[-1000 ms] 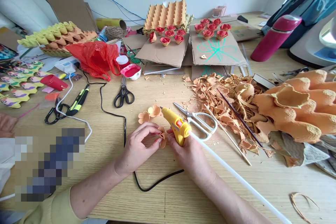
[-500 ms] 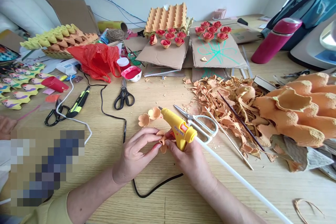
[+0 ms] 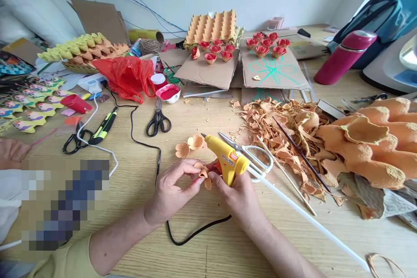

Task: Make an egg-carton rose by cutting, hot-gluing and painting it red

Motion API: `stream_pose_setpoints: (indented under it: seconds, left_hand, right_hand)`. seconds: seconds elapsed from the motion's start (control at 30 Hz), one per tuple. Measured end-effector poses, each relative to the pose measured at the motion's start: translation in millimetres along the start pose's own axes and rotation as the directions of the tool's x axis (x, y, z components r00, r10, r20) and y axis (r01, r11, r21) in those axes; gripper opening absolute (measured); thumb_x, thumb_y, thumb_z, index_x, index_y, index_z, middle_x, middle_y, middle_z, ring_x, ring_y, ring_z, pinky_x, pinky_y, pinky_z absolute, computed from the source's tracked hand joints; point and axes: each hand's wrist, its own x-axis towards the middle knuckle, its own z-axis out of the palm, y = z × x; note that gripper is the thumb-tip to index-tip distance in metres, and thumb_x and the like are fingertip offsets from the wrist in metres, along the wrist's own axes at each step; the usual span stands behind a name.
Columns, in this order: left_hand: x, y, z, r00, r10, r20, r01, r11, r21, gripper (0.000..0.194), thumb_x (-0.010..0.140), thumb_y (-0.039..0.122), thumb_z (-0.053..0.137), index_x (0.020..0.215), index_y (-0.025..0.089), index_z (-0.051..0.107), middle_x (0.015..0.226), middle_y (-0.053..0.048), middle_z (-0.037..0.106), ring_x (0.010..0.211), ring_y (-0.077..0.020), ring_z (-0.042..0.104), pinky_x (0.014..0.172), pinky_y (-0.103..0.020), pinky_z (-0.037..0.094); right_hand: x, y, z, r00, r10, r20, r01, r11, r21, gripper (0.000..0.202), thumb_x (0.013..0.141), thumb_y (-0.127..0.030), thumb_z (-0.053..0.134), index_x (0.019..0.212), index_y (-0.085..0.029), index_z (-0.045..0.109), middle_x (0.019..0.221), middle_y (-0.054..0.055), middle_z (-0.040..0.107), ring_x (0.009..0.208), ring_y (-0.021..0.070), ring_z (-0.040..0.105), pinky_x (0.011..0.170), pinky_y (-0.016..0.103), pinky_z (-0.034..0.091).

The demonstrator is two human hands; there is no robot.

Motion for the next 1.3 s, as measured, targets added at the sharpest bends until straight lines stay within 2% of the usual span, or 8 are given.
stream_pose_setpoints:
  seconds: [0.13, 0.27, 0.43, 0.73, 0.97, 1.13, 1.23, 1.3]
  left_hand:
    - [-0.8, -0.1, -1.3, 0.998, 0.062, -0.009, -0.062, 0.998, 0.019, 0.024, 0.084, 0.001, 0.069, 0.098, 0.019, 0.062, 0.102, -0.006, 0.076, 0.098, -0.0162, 0.074, 0.090, -0.027, 0.059]
    - [-1.8, -0.3, -1.1, 0.997, 0.070, -0.024, -0.071, 0.997, -0.007, 0.027, 0.085, 0.003, 0.070, 0.104, 0.020, 0.061, 0.104, -0.005, 0.076, 0.100, -0.0156, 0.073, 0.091, -0.026, 0.058]
    - [-3.6, -1.6, -2.2, 1.000, 0.007, -0.004, -0.007, 1.000, -0.003, 0.030, 0.084, 0.005, 0.072, 0.106, 0.021, 0.060, 0.102, -0.004, 0.076, 0.090, -0.0134, 0.071, 0.076, -0.022, 0.058]
    - [1.0, 2.0, -2.9, 0.996, -0.039, 0.084, 0.044, 0.997, -0.067, 0.024, 0.086, 0.003, 0.065, 0.104, 0.018, 0.068, 0.090, -0.003, 0.068, 0.077, -0.0116, 0.064, 0.074, -0.024, 0.056]
    - [1.6, -0.3, 0.4, 0.975, -0.221, 0.039, 0.224, 0.964, -0.141, 0.017, 0.084, 0.003, 0.061, 0.092, 0.016, 0.068, 0.087, -0.003, 0.064, 0.074, -0.0109, 0.064, 0.064, -0.019, 0.058]
    - [3.4, -4.5, 0.4, 0.953, -0.302, 0.000, 0.297, 0.937, -0.185, 0.015, 0.083, 0.006, 0.062, 0.092, 0.016, 0.069, 0.091, -0.005, 0.065, 0.076, -0.0122, 0.066, 0.063, -0.021, 0.061]
    - [4.8, -9.7, -1.0, 0.935, -0.353, -0.043, 0.337, 0.918, -0.209, 0.013, 0.083, 0.008, 0.063, 0.090, 0.016, 0.068, 0.091, -0.005, 0.065, 0.074, -0.0126, 0.066, 0.059, -0.021, 0.060]
    - [5.5, -13.9, -2.5, 0.922, -0.381, -0.065, 0.357, 0.903, -0.240, 0.009, 0.084, 0.010, 0.063, 0.089, 0.017, 0.068, 0.091, -0.005, 0.064, 0.072, -0.0124, 0.065, 0.056, -0.020, 0.059]
  right_hand:
    - [-1.2, -0.7, -2.4, 1.000, 0.013, -0.005, -0.013, 0.998, -0.060, 0.026, 0.089, -0.043, 0.066, 0.097, -0.019, 0.069, 0.092, 0.007, 0.075, 0.083, 0.0212, 0.070, 0.075, 0.031, 0.059]
    - [-1.7, -0.5, -3.3, 1.000, 0.010, -0.019, -0.012, 0.992, -0.123, 0.034, 0.089, -0.051, 0.066, 0.098, -0.019, 0.070, 0.094, 0.008, 0.075, 0.084, 0.0224, 0.071, 0.073, 0.033, 0.060]
    - [-0.7, -0.3, -2.6, 1.000, 0.024, -0.011, -0.024, 0.996, -0.088, 0.034, 0.087, -0.052, 0.068, 0.098, -0.019, 0.069, 0.094, 0.008, 0.076, 0.086, 0.0228, 0.072, 0.076, 0.033, 0.061]
    - [-0.8, 1.5, -0.2, 0.999, 0.039, -0.035, -0.041, 0.997, -0.066, 0.028, 0.087, -0.046, 0.068, 0.097, -0.019, 0.067, 0.090, 0.007, 0.074, 0.080, 0.0212, 0.071, 0.070, 0.031, 0.060]
    - [-7.8, -1.8, -6.4, 0.991, 0.007, -0.130, -0.029, 0.986, -0.166, 0.028, 0.091, -0.044, 0.064, 0.102, -0.019, 0.063, 0.091, 0.006, 0.069, 0.069, 0.0160, 0.064, 0.061, 0.028, 0.056]
    - [-22.9, -3.0, -9.8, 0.997, -0.070, -0.040, 0.054, 0.945, -0.322, 0.025, 0.096, -0.043, 0.056, 0.106, -0.021, 0.062, 0.073, 0.001, 0.060, 0.063, 0.0157, 0.061, 0.054, 0.025, 0.051]
    - [-30.5, 0.9, -11.8, 0.988, -0.157, 0.013, 0.149, 0.907, -0.394, 0.023, 0.098, -0.042, 0.053, 0.107, -0.022, 0.062, 0.078, 0.003, 0.063, 0.064, 0.0161, 0.061, 0.055, 0.024, 0.052]
    - [-32.8, 3.1, -13.1, 0.975, -0.216, 0.050, 0.215, 0.866, -0.452, 0.021, 0.099, -0.039, 0.052, 0.109, -0.023, 0.062, 0.087, 0.005, 0.067, 0.075, 0.0182, 0.065, 0.064, 0.026, 0.055]
